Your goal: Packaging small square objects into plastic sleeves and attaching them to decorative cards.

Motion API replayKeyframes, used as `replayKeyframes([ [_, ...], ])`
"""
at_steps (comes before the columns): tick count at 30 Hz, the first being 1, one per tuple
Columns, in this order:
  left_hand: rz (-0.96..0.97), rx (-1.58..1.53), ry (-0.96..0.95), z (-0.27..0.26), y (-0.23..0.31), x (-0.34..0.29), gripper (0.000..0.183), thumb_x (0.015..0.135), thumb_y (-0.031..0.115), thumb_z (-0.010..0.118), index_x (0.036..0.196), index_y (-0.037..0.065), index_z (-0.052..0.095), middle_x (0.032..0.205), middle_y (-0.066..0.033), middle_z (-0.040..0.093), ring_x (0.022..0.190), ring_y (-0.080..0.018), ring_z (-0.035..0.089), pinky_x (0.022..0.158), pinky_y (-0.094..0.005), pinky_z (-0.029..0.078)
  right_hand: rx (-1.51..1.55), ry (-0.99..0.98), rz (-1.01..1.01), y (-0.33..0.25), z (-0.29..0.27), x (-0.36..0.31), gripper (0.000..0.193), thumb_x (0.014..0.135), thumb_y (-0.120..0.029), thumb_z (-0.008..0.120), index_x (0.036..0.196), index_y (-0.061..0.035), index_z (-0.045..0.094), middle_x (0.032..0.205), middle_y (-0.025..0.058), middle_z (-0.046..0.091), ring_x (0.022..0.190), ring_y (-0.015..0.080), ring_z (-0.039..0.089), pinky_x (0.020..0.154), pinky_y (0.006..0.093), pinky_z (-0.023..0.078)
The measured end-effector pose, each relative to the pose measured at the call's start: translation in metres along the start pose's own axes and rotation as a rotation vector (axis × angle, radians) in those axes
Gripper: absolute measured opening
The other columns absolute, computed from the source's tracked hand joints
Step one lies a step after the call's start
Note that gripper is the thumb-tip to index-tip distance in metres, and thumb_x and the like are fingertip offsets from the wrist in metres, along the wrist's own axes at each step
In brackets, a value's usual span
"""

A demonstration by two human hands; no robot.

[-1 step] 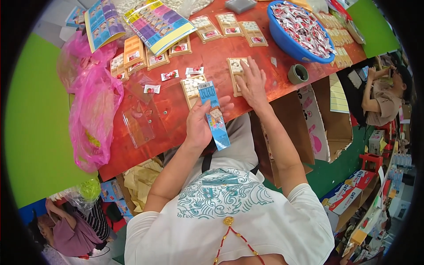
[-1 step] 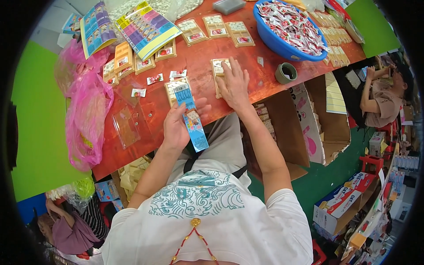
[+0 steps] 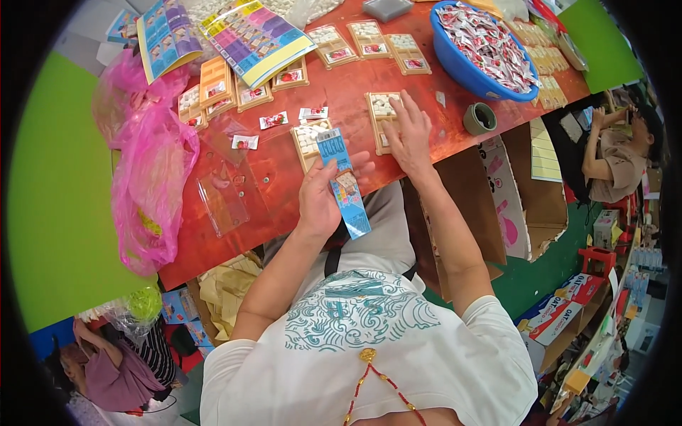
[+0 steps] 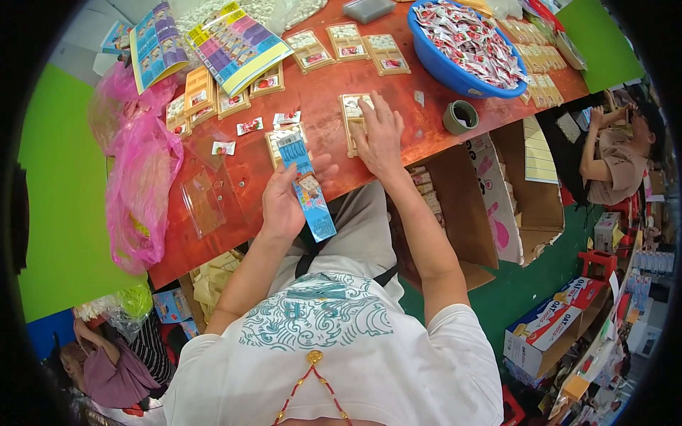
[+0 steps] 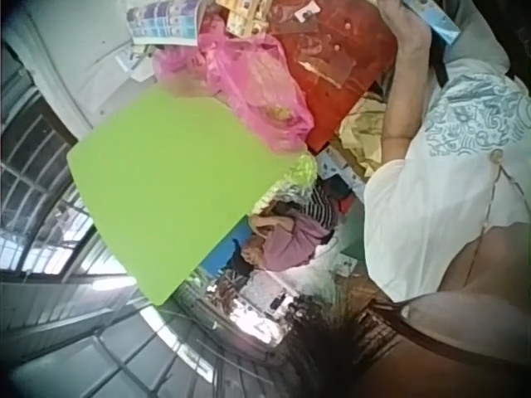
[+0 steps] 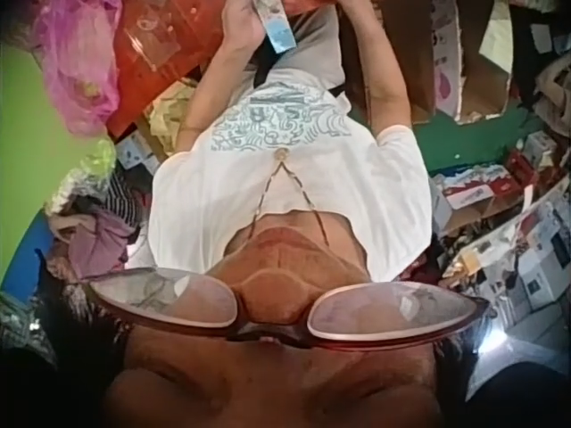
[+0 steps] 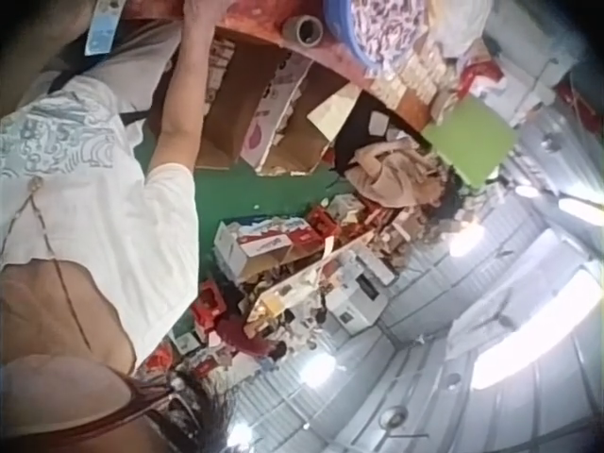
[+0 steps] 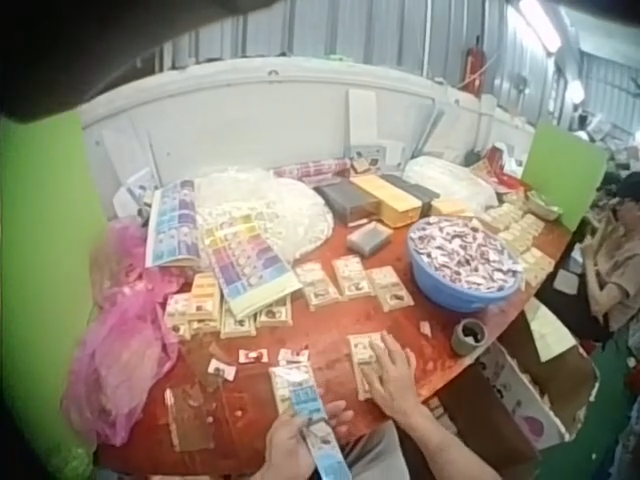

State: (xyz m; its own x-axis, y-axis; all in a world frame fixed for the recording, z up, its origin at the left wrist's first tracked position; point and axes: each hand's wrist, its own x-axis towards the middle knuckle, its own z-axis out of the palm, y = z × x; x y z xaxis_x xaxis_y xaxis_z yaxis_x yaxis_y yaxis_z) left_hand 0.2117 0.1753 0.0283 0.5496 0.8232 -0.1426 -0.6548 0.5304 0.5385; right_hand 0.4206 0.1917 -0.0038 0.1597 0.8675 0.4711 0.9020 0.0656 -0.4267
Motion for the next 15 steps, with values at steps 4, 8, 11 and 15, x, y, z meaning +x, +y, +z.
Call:
replayKeyframes([
  [4,0.131,0.059,-0.001,0.005,0.004,-0.002,0.034,0.098,0.016,0.039,0.129,0.002,0.045,0.12,-0.0222,0.059,0.108,-0.0288,0.06,0.093,-0.038,0.047,0.233,0.1,-0.091,-0.029,-0.033,-0.009,0.025,0.081,-0.011,0.064,0.104,-0.0014,0.064,0.106,0.0134,0.063,0.095,0.0277,0.061,0.082,0.0376,0.045],
  [8,0.164,0.089,-0.052,0.016,0.005,0.001,0.035,0.098,0.016,0.039,0.129,0.001,0.045,0.121,-0.0216,0.059,0.108,-0.0263,0.06,0.095,-0.038,0.046,0.558,-0.218,-0.031,-0.07,-0.061,-0.022,0.018,0.081,-0.009,0.064,0.095,0.0012,0.064,0.092,0.0127,0.063,0.079,0.0227,0.062,0.068,0.0316,0.048],
  [11,0.126,0.102,-0.186,0.02,0.002,0.005,0.036,0.099,0.017,0.039,0.13,0.001,0.043,0.123,-0.0182,0.058,0.109,-0.0246,0.059,0.097,-0.0377,0.045,0.697,-0.291,0.021,-0.072,-0.053,-0.035,0.015,0.082,-0.008,0.065,0.092,0.0017,0.063,0.088,0.0091,0.061,0.076,0.0155,0.06,0.064,0.0297,0.048],
  [15,0.128,0.184,-0.098,0.034,-0.001,0.013,0.037,0.098,0.019,0.041,0.131,0.002,0.043,0.124,-0.0139,0.057,0.111,-0.0227,0.058,0.098,-0.0369,0.045,0.88,-0.217,0.203,-0.07,-0.049,-0.044,0.008,0.085,-0.005,0.062,0.087,0.0021,0.06,0.086,0.0024,0.057,0.078,0.0084,0.055,0.068,0.0265,0.046],
])
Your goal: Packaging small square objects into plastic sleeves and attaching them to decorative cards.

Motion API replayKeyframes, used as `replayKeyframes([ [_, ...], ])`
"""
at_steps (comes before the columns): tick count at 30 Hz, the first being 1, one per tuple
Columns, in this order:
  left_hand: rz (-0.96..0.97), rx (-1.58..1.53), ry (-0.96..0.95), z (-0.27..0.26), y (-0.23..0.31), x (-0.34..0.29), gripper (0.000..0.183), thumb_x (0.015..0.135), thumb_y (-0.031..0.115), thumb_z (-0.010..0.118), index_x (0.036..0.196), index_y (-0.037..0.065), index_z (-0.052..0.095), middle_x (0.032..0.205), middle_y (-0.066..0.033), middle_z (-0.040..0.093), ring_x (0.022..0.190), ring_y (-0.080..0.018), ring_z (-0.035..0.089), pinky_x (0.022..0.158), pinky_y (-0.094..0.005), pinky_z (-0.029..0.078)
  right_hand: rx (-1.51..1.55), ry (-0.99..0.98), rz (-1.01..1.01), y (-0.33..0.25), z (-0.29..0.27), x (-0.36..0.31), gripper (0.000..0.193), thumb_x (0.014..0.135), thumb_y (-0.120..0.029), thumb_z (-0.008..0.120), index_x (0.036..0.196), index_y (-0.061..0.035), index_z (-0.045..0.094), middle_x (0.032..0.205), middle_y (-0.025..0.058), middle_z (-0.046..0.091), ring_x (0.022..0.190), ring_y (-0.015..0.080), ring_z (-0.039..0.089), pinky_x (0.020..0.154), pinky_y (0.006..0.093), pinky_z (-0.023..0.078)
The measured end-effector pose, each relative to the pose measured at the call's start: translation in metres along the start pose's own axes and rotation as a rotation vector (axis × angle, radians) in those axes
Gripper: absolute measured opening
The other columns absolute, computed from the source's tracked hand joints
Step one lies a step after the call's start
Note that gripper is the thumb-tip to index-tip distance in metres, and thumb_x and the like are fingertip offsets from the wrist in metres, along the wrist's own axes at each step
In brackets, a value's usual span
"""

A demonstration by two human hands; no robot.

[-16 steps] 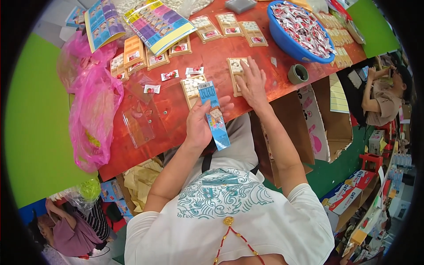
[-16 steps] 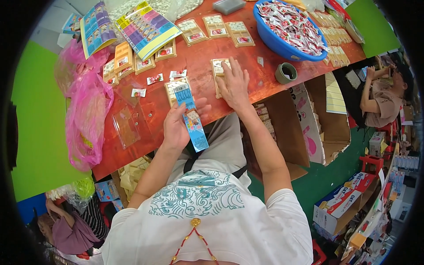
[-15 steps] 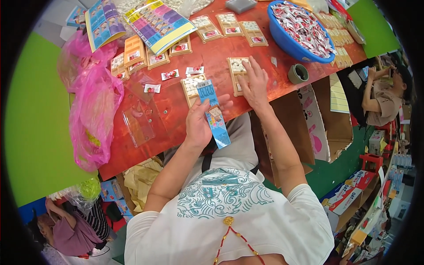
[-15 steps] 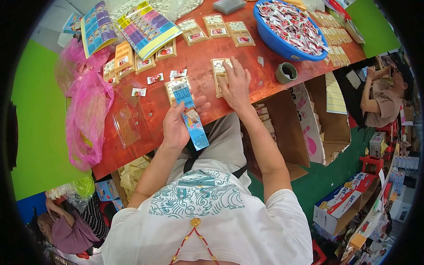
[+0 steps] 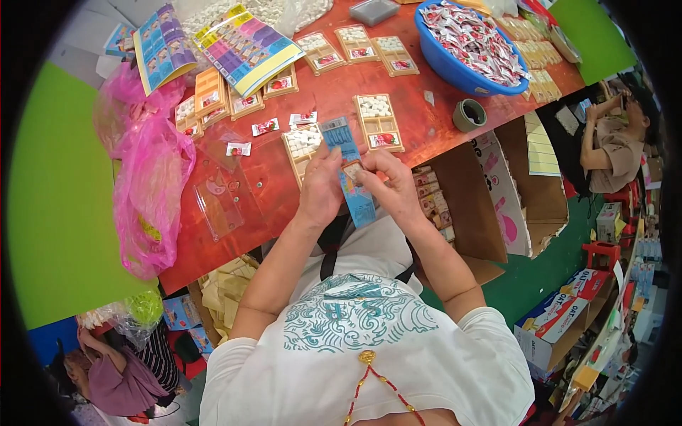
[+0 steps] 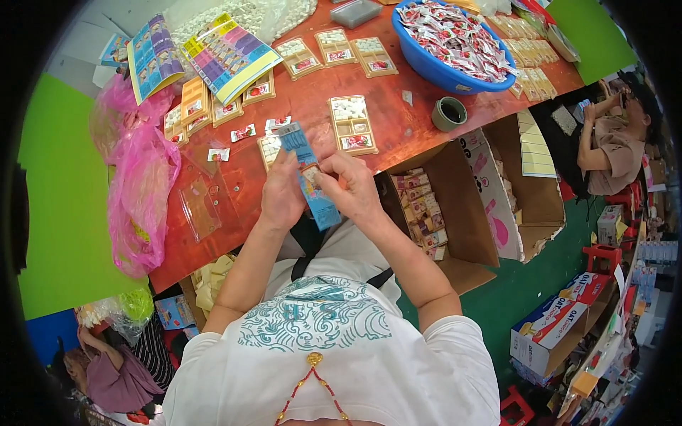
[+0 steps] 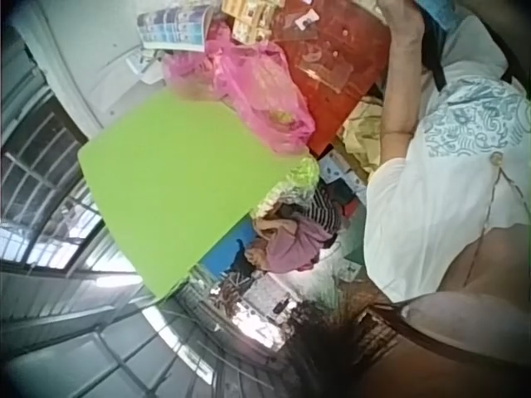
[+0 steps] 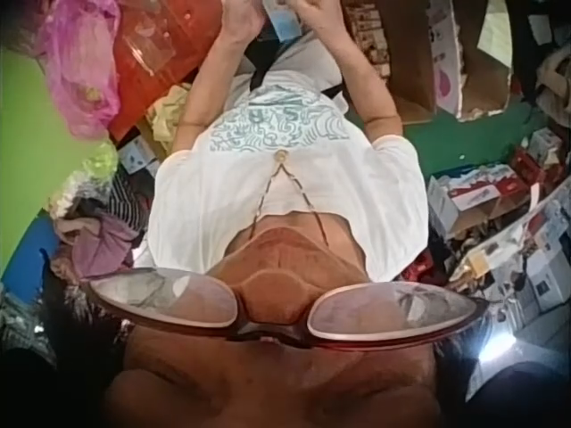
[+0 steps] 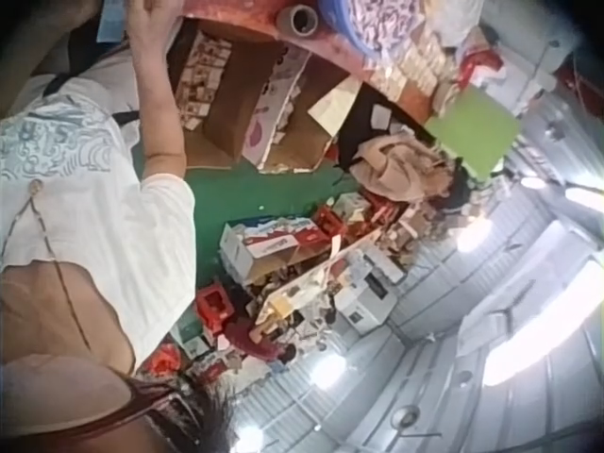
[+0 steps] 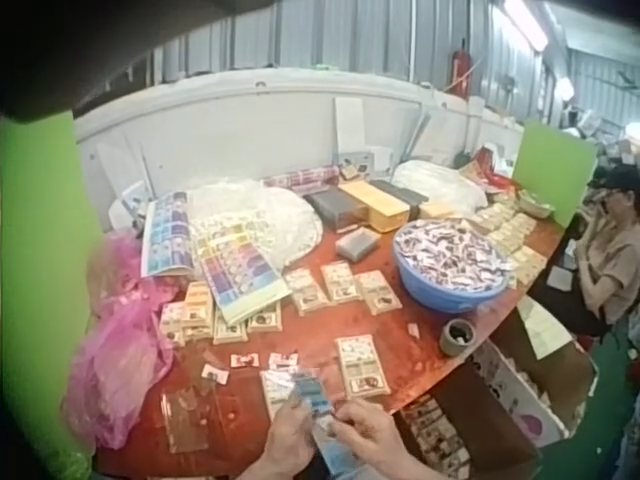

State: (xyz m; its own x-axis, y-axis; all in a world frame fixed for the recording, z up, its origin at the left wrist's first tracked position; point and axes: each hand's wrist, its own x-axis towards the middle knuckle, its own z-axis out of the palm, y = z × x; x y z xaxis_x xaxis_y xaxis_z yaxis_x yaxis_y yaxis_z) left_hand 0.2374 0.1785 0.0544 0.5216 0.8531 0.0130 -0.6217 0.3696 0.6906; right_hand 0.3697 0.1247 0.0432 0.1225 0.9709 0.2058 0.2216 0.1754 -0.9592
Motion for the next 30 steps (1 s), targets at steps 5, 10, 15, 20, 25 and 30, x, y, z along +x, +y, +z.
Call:
replayKeyframes([
  [5,-0.187,0.025,-0.032,-0.013,0.006,-0.004,0.03,0.096,0.018,0.047,0.123,0.005,0.051,0.118,-0.0068,0.059,0.105,-0.0135,0.058,0.091,-0.0285,0.045,0.245,0.275,-0.069,-0.014,0.0,-0.009,0.009,0.082,-0.004,0.064,0.079,0.003,0.059,0.079,0.0074,0.057,0.065,0.013,0.054,0.057,0.028,0.044],
  [10,-0.206,0.371,-0.059,-0.009,-0.014,-0.021,0.016,0.095,0.017,0.051,0.103,0.005,0.059,0.088,0.0051,0.057,0.082,-0.0028,0.051,0.07,-0.0217,0.042,0.122,0.304,-0.059,-0.003,-0.015,-0.018,0.01,0.083,-0.006,0.064,0.089,0.0016,0.061,0.087,0.0094,0.058,0.072,0.0149,0.056,0.065,0.031,0.045],
  [15,-0.156,0.819,-0.111,-0.009,-0.003,-0.018,0.015,0.091,0.014,0.053,0.096,0.001,0.059,0.078,-0.0014,0.059,0.069,-0.0102,0.053,0.066,-0.0241,0.041,-0.74,0.516,-0.223,-0.023,-0.044,-0.027,0.041,0.081,-0.008,0.065,0.121,-0.0026,0.056,0.105,0.0124,0.057,0.093,0.0251,0.053,0.085,0.0368,0.038],
  [20,0.085,1.305,-0.375,-0.003,0.004,-0.015,0.012,0.087,0.012,0.055,0.091,0.001,0.059,0.075,-0.0118,0.058,0.068,-0.022,0.057,0.062,-0.0341,0.044,-1.151,0.161,-0.342,-0.082,-0.057,-0.031,0.053,0.078,-0.014,0.068,0.129,-0.0084,0.055,0.125,0.0133,0.051,0.116,0.029,0.047,0.102,0.0453,0.026],
  [25,0.22,1.465,-0.548,0.001,0.009,-0.006,0.011,0.08,0.007,0.057,0.087,-0.001,0.058,0.077,-0.0189,0.057,0.074,-0.0386,0.056,0.064,-0.0418,0.045,-1.012,-0.138,-0.298,-0.051,-0.074,-0.018,0.008,0.079,-0.012,0.066,0.08,-0.0078,0.059,0.084,0.0042,0.059,0.093,0.0224,0.056,0.102,0.0464,0.028],
  [30,0.023,1.284,-0.415,-0.004,0.017,0.013,0.012,0.082,0.011,0.057,0.079,0.0,0.06,0.075,-0.0159,0.062,0.071,-0.0315,0.061,0.063,-0.0392,0.047,-0.941,-0.16,-0.287,-0.052,-0.076,-0.01,0.008,0.078,-0.01,0.067,0.08,-0.0068,0.06,0.08,0.0063,0.057,0.084,0.0251,0.055,0.097,0.044,0.033],
])
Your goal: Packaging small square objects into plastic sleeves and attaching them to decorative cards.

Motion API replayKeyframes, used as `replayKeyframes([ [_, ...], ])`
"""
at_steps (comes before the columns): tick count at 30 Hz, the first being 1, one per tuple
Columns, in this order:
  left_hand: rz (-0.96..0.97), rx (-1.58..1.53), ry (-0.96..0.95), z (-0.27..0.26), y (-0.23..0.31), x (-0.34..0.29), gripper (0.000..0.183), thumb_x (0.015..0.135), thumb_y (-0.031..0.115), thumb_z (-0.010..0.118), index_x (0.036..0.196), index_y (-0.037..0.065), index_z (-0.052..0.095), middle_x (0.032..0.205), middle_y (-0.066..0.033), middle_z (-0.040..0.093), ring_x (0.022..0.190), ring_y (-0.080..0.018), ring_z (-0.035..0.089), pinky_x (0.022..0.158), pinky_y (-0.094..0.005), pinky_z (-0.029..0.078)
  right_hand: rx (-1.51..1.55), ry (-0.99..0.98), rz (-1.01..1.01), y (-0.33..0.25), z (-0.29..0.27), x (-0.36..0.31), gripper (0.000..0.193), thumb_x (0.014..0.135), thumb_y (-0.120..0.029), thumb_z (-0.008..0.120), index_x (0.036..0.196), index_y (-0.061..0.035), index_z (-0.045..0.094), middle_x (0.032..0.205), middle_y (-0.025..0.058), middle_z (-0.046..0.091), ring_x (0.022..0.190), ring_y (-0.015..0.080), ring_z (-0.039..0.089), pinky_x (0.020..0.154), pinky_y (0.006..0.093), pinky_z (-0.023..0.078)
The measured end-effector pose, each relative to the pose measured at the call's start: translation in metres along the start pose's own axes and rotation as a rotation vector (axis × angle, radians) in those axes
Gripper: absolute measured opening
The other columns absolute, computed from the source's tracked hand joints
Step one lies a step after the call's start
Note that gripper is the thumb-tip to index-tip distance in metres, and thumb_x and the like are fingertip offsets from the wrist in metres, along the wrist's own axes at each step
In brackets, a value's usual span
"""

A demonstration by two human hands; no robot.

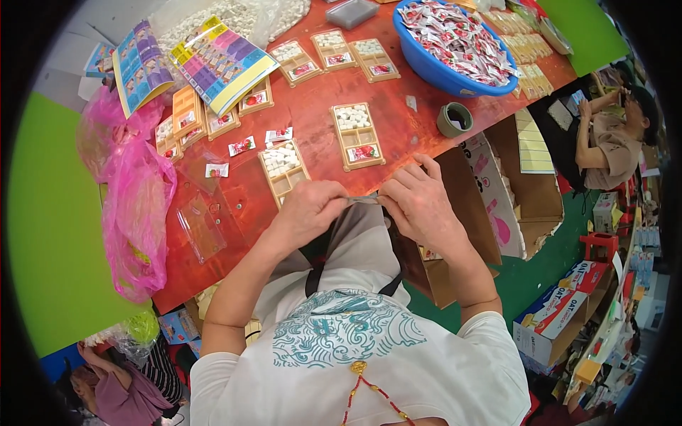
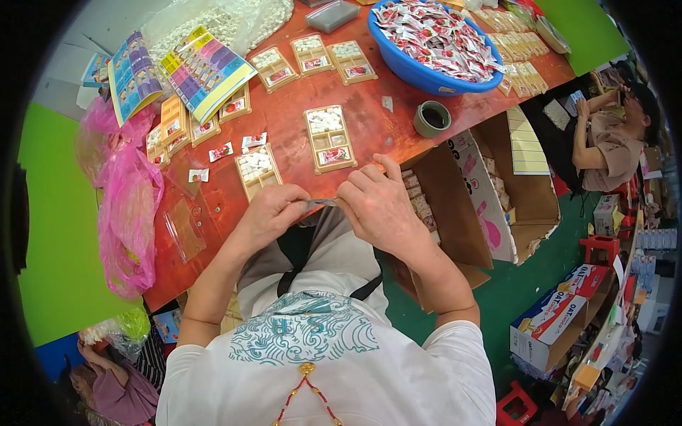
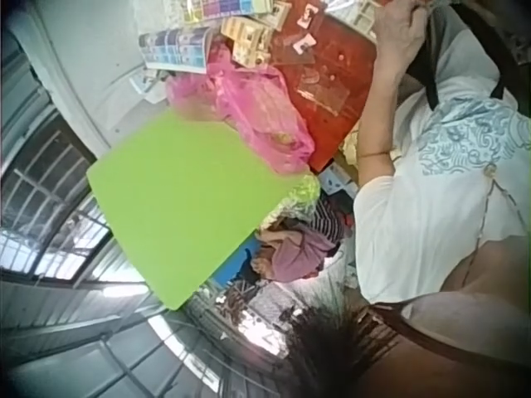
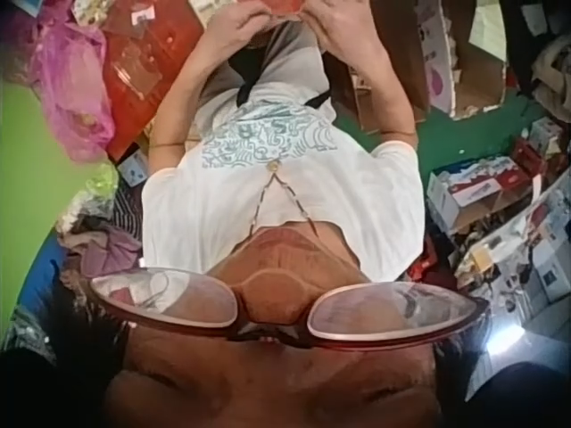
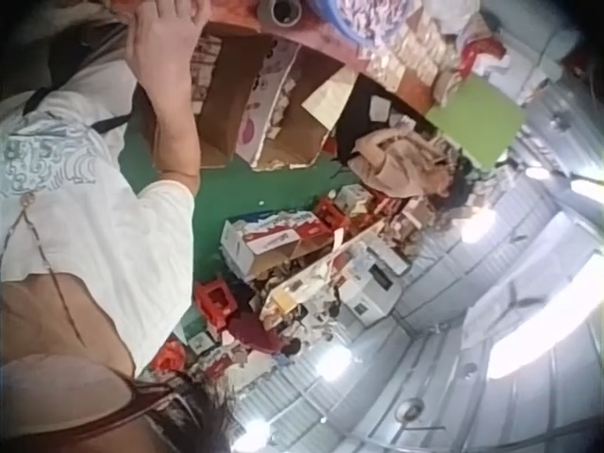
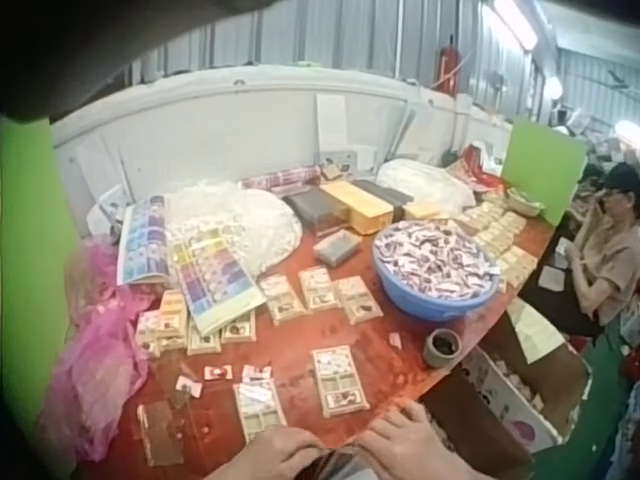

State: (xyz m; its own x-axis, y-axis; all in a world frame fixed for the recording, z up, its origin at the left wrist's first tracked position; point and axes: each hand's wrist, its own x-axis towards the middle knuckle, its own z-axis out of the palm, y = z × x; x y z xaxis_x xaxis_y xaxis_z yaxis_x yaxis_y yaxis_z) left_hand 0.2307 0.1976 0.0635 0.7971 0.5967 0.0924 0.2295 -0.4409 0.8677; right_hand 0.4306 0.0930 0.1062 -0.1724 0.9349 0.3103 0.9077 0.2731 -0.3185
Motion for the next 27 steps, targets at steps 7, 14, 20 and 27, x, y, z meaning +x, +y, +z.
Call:
replayKeyframes([
  [7,-0.29,-0.413,-0.008,-0.026,-0.006,0.015,0.019,0.091,0.016,0.057,0.089,-0.001,0.064,0.077,0.003,0.058,0.073,-0.0041,0.049,0.065,-0.0243,0.042,0.168,0.051,0.059,0.032,-0.002,0.018,0.007,0.08,-0.011,0.062,0.077,-0.0049,0.061,0.075,0.0071,0.056,0.077,0.0248,0.055,0.089,0.0379,0.037],
  [14,-0.248,-0.26,0.089,-0.014,-0.048,0.057,0.016,0.088,0.016,0.058,0.086,0.001,0.063,0.078,0.0015,0.057,0.073,-0.0062,0.051,0.064,-0.0228,0.04,0.243,-0.062,0.219,0.093,0.042,0.054,0.016,0.082,-0.018,0.06,0.075,-0.0038,0.062,0.074,0.0072,0.056,0.077,0.0241,0.056,0.082,0.0363,0.037],
  [20,-0.087,0.374,0.205,-0.011,-0.059,0.075,0.017,0.082,0.021,0.057,0.079,0.006,0.064,0.077,-0.0057,0.054,0.082,-0.0212,0.054,0.078,-0.0357,0.035,0.117,-0.108,0.228,0.107,0.056,0.076,0.016,0.081,-0.019,0.061,0.075,-0.0042,0.062,0.076,0.0074,0.057,0.082,0.024,0.056,0.083,0.0381,0.035],
  [27,-0.108,0.611,0.219,-0.007,-0.065,0.086,0.014,0.082,0.018,0.056,0.077,0.01,0.066,0.081,-0.0084,0.058,0.09,-0.0243,0.054,0.086,-0.0464,0.031,-0.004,-0.082,0.184,0.112,0.071,0.083,0.013,0.08,-0.018,0.063,0.078,-0.0047,0.065,0.079,0.0081,0.058,0.085,0.0241,0.056,0.088,0.04,0.035],
])
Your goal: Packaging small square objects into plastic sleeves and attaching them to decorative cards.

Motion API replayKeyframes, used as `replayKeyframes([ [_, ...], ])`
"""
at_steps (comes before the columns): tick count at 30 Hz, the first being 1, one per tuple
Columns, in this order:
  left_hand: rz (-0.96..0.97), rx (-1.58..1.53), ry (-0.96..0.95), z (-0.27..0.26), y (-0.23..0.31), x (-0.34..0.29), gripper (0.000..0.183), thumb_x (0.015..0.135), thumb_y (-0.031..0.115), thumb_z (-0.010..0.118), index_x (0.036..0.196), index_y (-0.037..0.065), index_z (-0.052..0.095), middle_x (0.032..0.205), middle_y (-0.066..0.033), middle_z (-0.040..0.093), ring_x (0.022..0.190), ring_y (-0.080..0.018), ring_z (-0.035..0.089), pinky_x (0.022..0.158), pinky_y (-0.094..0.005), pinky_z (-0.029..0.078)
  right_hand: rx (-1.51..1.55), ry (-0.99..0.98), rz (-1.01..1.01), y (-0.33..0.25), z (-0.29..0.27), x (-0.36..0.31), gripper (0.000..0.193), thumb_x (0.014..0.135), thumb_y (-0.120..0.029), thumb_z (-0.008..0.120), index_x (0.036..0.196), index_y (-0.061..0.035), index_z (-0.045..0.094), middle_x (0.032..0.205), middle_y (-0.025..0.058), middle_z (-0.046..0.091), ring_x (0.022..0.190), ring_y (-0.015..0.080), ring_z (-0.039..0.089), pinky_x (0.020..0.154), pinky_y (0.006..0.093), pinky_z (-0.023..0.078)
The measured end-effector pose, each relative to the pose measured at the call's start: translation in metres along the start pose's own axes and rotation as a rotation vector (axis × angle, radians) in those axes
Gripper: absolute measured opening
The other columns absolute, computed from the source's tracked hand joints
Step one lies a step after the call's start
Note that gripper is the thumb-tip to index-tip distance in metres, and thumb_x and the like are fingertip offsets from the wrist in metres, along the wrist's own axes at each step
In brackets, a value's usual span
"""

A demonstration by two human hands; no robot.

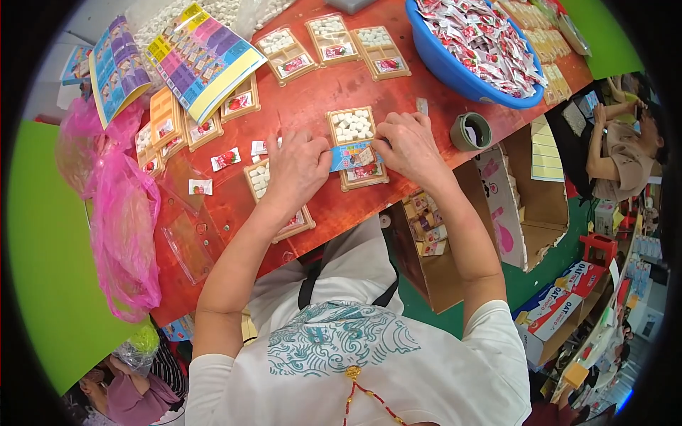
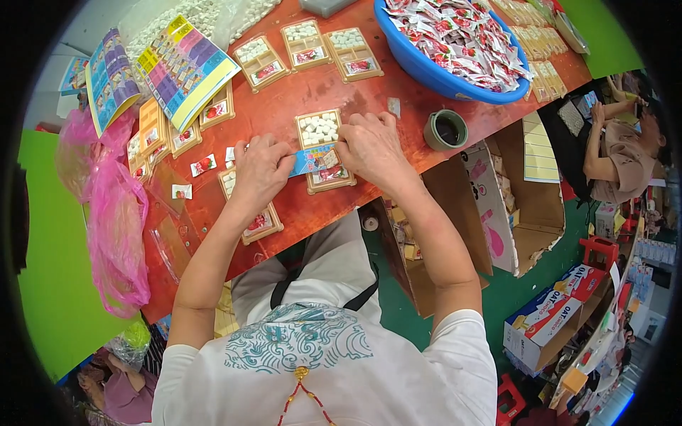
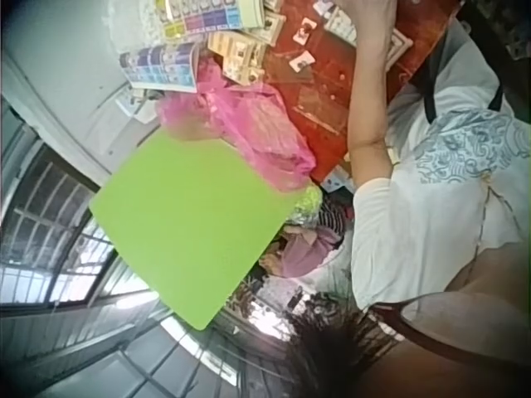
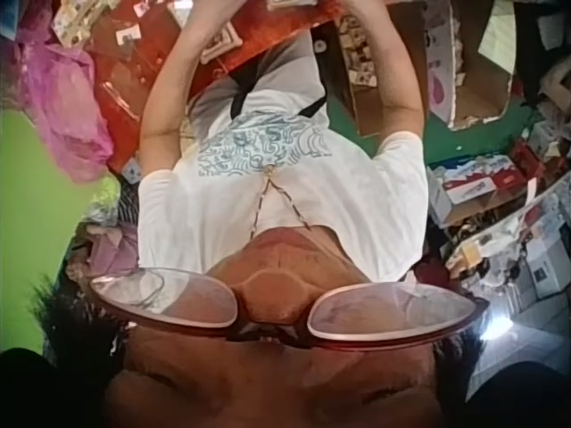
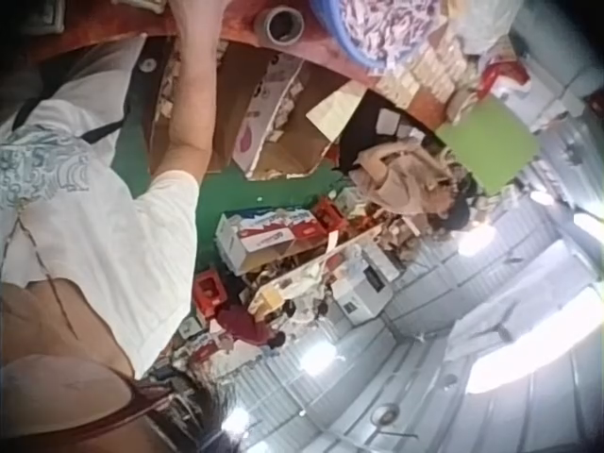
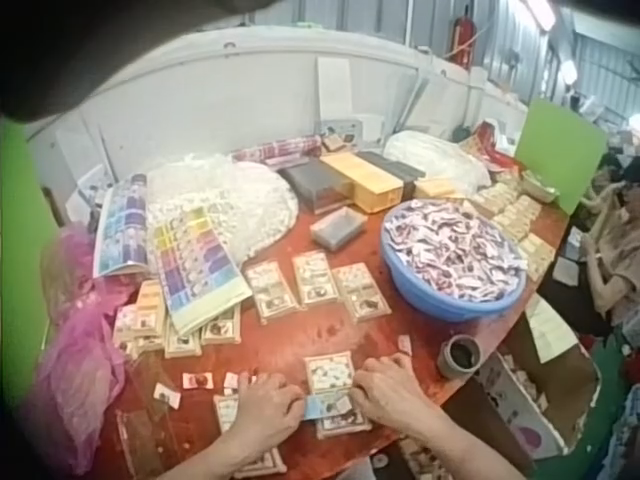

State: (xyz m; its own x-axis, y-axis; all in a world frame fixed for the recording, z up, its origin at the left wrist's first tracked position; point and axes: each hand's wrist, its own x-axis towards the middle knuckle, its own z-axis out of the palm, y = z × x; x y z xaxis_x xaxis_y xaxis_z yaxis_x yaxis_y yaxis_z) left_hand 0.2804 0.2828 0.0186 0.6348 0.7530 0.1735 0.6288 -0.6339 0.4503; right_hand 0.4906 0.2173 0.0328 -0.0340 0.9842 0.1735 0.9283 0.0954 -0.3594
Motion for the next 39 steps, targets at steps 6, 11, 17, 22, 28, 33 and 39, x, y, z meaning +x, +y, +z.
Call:
replayKeyframes([
  [6,0.076,0.141,0.084,0.01,-0.004,0.003,0.012,0.081,0.018,0.058,0.078,0.011,0.066,0.08,-0.0073,0.055,0.086,-0.0236,0.053,0.084,-0.0444,0.031,-0.115,0.018,-0.004,0.0,0.011,0.002,0.012,0.079,-0.017,0.064,0.079,-0.0049,0.066,0.078,0.0078,0.058,0.084,0.0243,0.057,0.091,0.0426,0.035],
  [11,0.095,0.204,0.095,0.012,-0.004,0.004,0.01,0.081,0.018,0.059,0.079,0.012,0.066,0.08,-0.0064,0.054,0.084,-0.0227,0.052,0.083,-0.0434,0.03,-0.184,0.04,-0.009,-0.002,0.017,0.004,0.012,0.079,-0.016,0.062,0.075,-0.005,0.064,0.078,0.0083,0.058,0.084,0.0253,0.057,0.091,0.0449,0.036],
  [17,0.072,0.296,0.083,0.01,0.004,0.004,0.014,0.079,0.023,0.061,0.083,0.01,0.066,0.087,-0.0103,0.055,0.092,-0.0267,0.052,0.092,-0.0573,0.028,-0.231,0.018,-0.002,-0.006,0.021,0.006,0.014,0.08,-0.016,0.059,0.074,-0.0042,0.064,0.079,0.01,0.058,0.084,0.0265,0.057,0.09,0.0458,0.037],
  [22,0.089,0.445,0.342,0.007,0.015,-0.001,0.046,0.079,0.027,0.062,0.119,0.005,0.056,0.123,-0.0173,0.052,0.123,-0.0323,0.043,0.103,-0.0663,0.017,-0.225,0.03,0.003,-0.006,0.023,0.005,0.015,0.08,-0.017,0.059,0.074,-0.004,0.064,0.079,0.0104,0.059,0.083,0.0267,0.057,0.09,0.0458,0.037],
  [28,0.326,0.235,0.007,0.027,0.027,-0.022,0.059,0.082,0.039,0.062,0.125,0.0,0.054,0.132,-0.0175,0.049,0.13,-0.0325,0.038,0.106,-0.0636,0.016,-0.178,0.079,-0.006,-0.003,0.028,0.002,0.016,0.081,-0.017,0.058,0.074,-0.0035,0.064,0.078,0.0107,0.059,0.083,0.0272,0.058,0.088,0.0458,0.037],
  [33,0.324,0.293,0.061,0.037,0.029,-0.025,0.06,0.084,0.042,0.06,0.124,-0.002,0.054,0.132,-0.0175,0.05,0.13,-0.0327,0.038,0.106,-0.064,0.016,-0.183,0.051,0.03,-0.004,0.019,0.005,0.019,0.082,-0.017,0.057,0.073,-0.0033,0.065,0.077,0.012,0.061,0.082,0.0287,0.059,0.087,0.0459,0.037],
  [39,0.356,0.343,0.056,0.037,0.028,-0.023,0.061,0.084,0.043,0.059,0.124,-0.004,0.054,0.13,-0.0188,0.051,0.13,-0.034,0.038,0.107,-0.0638,0.015,-0.127,-0.015,0.197,-0.001,0.01,0.005,0.024,0.083,-0.023,0.058,0.072,-0.0044,0.067,0.074,0.0123,0.066,0.08,0.0304,0.063,0.081,0.0463,0.04],
])
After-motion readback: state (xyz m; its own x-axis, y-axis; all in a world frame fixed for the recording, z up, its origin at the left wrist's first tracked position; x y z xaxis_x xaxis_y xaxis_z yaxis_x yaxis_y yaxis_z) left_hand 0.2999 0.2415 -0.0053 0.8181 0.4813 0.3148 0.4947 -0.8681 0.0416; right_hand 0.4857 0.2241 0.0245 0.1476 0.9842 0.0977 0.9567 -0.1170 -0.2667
